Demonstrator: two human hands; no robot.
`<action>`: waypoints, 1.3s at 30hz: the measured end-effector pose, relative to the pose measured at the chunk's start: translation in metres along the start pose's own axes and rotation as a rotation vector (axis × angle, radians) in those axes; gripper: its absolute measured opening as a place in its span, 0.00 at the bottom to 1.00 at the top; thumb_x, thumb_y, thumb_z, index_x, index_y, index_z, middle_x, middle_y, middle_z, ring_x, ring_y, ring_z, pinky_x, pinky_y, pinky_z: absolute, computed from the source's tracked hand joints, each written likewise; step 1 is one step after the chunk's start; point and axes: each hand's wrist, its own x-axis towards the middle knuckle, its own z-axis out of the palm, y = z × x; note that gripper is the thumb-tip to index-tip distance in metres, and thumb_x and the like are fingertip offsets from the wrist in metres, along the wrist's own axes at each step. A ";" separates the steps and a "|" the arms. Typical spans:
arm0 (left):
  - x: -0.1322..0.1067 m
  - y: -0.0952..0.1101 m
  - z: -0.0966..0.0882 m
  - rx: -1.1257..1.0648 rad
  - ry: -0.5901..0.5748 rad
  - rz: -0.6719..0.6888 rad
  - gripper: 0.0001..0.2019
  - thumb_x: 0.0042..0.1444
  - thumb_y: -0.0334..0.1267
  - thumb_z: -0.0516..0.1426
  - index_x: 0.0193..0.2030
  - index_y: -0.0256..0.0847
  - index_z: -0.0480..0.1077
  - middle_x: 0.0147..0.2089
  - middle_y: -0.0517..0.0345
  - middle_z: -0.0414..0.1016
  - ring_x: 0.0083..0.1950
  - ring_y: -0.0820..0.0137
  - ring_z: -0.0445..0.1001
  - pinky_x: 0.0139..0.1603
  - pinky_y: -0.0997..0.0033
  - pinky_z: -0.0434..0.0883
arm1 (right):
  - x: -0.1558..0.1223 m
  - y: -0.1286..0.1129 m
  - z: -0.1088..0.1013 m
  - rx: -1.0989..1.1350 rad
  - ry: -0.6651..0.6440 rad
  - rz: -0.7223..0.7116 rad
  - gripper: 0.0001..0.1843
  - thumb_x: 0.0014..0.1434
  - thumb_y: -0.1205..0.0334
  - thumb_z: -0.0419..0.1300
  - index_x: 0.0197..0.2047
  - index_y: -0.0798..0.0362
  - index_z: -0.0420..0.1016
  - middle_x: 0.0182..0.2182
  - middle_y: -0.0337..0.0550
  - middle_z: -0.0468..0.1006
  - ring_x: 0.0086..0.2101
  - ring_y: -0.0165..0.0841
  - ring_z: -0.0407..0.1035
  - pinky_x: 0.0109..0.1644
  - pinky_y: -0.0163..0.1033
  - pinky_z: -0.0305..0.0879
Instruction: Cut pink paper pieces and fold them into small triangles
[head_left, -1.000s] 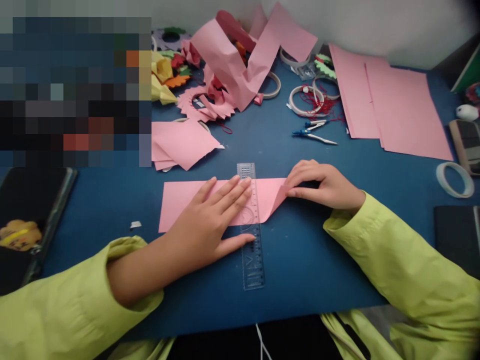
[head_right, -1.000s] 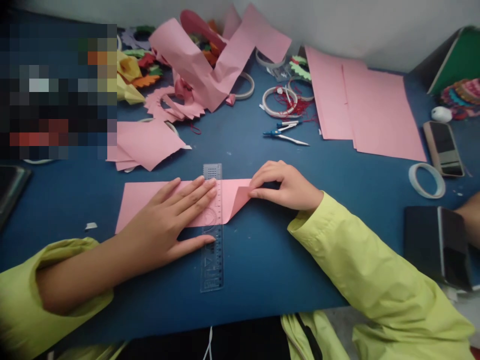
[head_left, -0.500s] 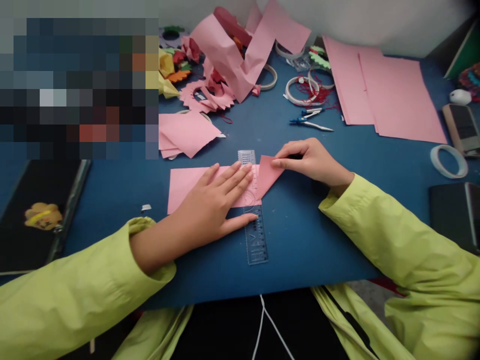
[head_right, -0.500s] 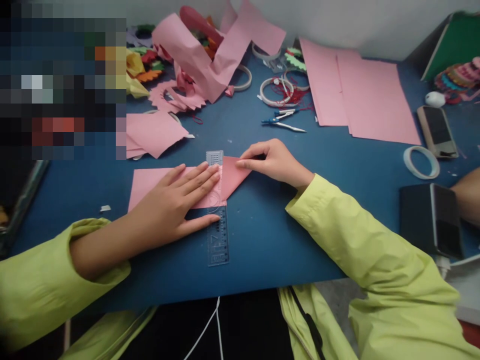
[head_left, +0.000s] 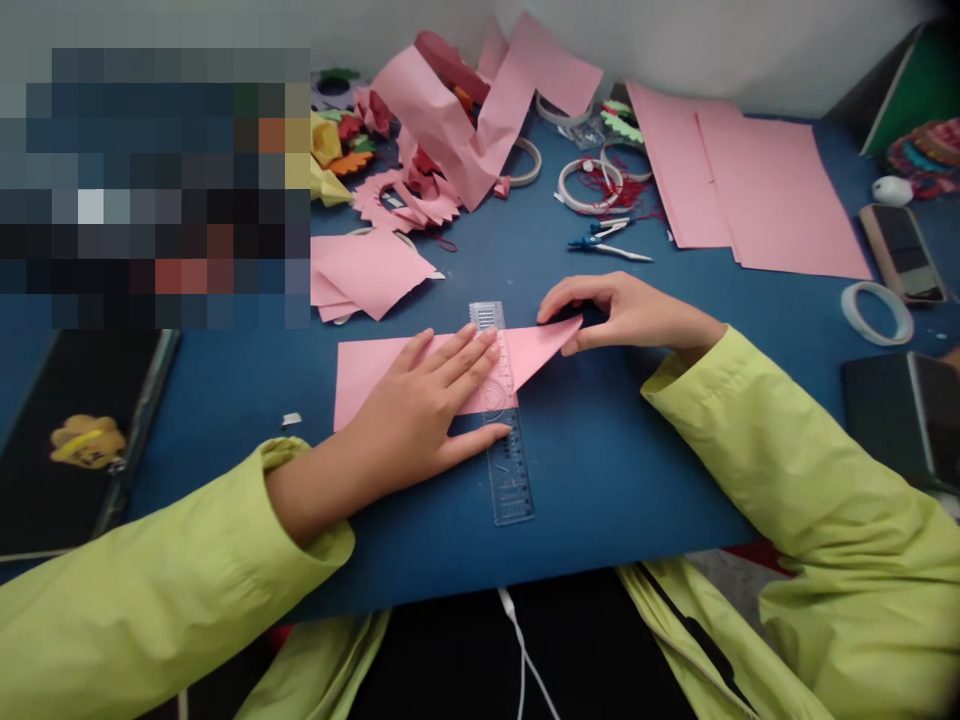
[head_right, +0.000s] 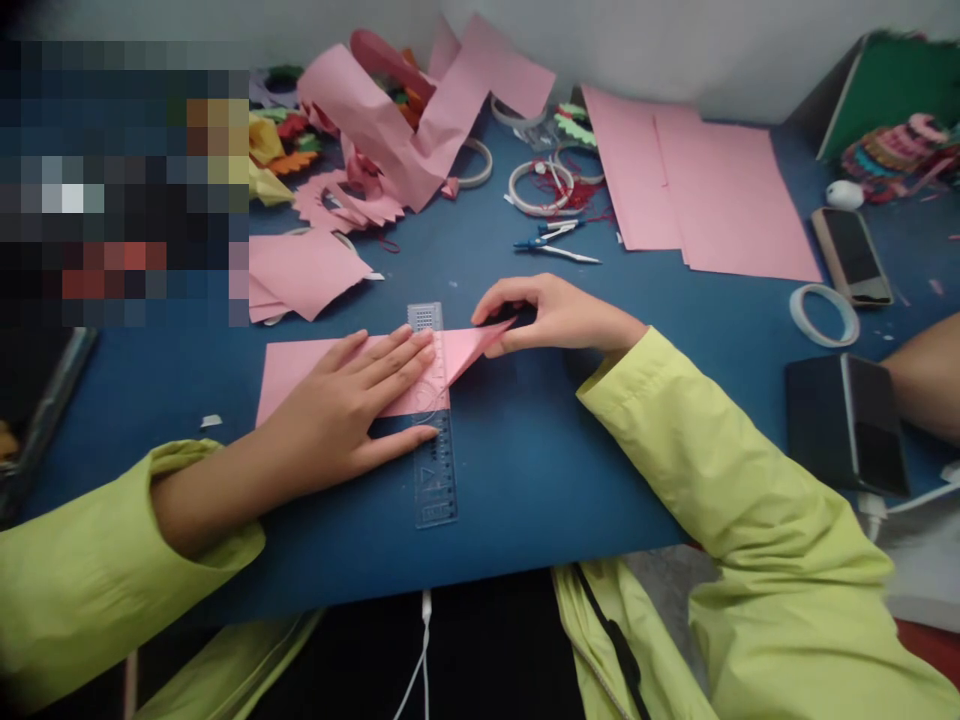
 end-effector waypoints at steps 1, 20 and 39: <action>0.000 0.000 0.000 -0.001 -0.001 -0.001 0.34 0.62 0.54 0.48 0.67 0.32 0.52 0.70 0.48 0.50 0.70 0.54 0.51 0.67 0.46 0.52 | -0.002 0.001 -0.004 -0.009 -0.035 -0.014 0.16 0.46 0.53 0.69 0.35 0.54 0.79 0.40 0.44 0.78 0.41 0.34 0.70 0.49 0.41 0.64; 0.001 0.000 0.000 -0.006 0.020 0.010 0.34 0.62 0.55 0.49 0.68 0.33 0.51 0.70 0.47 0.50 0.70 0.53 0.52 0.66 0.44 0.53 | 0.026 0.015 0.010 0.200 0.641 0.116 0.12 0.49 0.55 0.68 0.27 0.55 0.78 0.23 0.36 0.73 0.23 0.24 0.61 0.26 0.32 0.58; -0.012 -0.008 -0.021 0.226 0.257 -0.287 0.17 0.58 0.32 0.47 0.40 0.28 0.76 0.47 0.42 0.78 0.47 0.55 0.77 0.41 0.58 0.77 | -0.019 -0.037 0.049 -1.309 0.092 -0.756 0.13 0.65 0.72 0.50 0.50 0.60 0.71 0.45 0.46 0.78 0.46 0.35 0.70 0.48 0.44 0.66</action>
